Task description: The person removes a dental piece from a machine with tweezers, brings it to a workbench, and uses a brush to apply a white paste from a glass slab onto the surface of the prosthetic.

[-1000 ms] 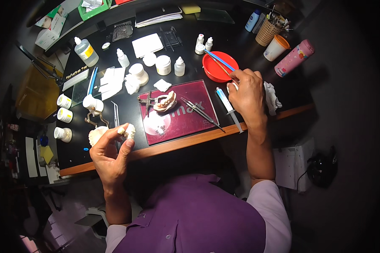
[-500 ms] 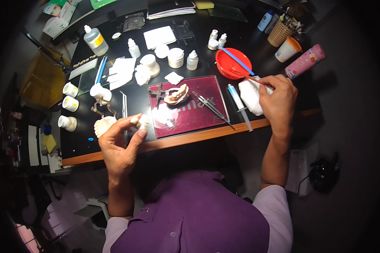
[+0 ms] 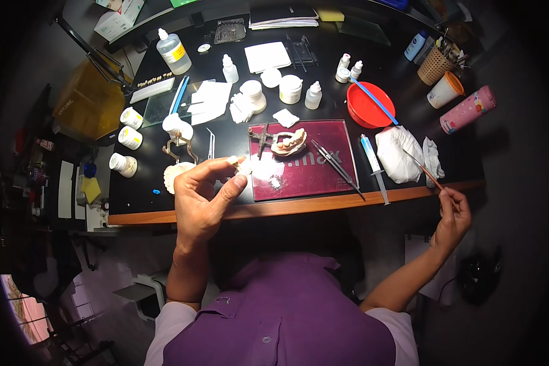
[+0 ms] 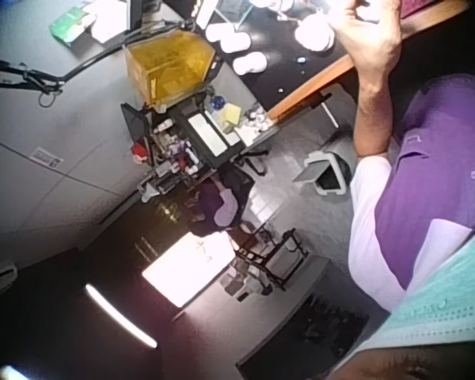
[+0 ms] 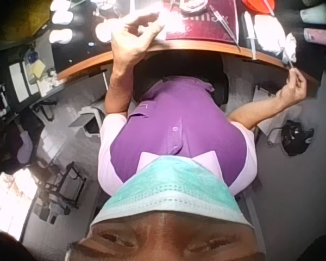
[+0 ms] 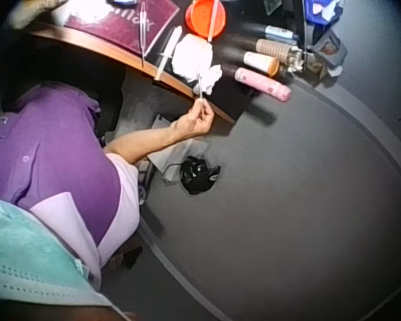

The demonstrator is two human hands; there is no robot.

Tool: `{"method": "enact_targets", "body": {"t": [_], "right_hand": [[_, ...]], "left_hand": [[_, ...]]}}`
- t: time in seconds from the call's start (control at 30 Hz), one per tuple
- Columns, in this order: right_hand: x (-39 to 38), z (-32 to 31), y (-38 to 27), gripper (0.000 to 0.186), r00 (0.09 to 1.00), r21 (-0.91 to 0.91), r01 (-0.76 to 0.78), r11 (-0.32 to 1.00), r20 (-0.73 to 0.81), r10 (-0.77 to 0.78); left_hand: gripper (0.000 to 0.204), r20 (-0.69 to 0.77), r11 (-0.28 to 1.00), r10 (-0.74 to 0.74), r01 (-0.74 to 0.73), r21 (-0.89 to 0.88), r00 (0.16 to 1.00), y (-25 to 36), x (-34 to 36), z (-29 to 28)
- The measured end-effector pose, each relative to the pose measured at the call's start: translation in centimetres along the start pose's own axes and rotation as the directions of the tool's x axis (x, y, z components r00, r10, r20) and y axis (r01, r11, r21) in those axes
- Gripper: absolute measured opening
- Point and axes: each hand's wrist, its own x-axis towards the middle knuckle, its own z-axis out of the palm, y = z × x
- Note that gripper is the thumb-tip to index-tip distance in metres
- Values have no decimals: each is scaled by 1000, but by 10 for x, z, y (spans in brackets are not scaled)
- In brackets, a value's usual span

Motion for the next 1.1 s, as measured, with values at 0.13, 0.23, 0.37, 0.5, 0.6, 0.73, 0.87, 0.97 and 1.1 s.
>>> {"method": "enact_targets", "body": {"t": [0.13, 0.23, 0.37, 0.5, 0.6, 0.73, 0.87, 0.97, 1.1], "right_hand": [[-3, -15, 6, 8, 1000, 393, -24, 919, 24, 16], [-5, 8, -27, 10, 999, 569, 8, 822, 28, -29], [-20, 55, -66, 18, 960, 827, -71, 557, 208, -187], [-48, 107, -81, 37, 855, 849, -326, 416, 453, -252], [-71, 148, -107, 26, 815, 835, -289, 469, 472, -337], [-83, 177, -113, 25, 802, 854, -171, 491, 410, -435], [-104, 184, -131, 24, 705, 817, -108, 567, 465, -535], [-99, 188, -141, 32, 465, 717, 280, 638, 480, -744], [-108, 191, -139, 23, 507, 679, 361, 640, 432, -745]], "left_hand": [[25, 68, 989, -66, 75, -129, 995, 10, 5, -1], [23, 147, 955, -120, 155, -253, 982, 14, 12, -2], [23, 200, 895, -130, 201, -397, 971, 14, 16, 2], [24, 197, 923, -116, 179, -341, 974, 12, 14, -1], [25, 194, 923, -124, 185, -336, 973, 13, 13, 0], [27, 235, 899, -149, 231, -372, 960, 15, 14, 0], [28, 224, 905, -144, 220, -363, 964, 13, 15, 1], [31, 167, 940, -175, 215, -266, 970, 19, 16, 2], [30, 138, 953, -165, 194, -234, 977, 17, 14, -1]]}}
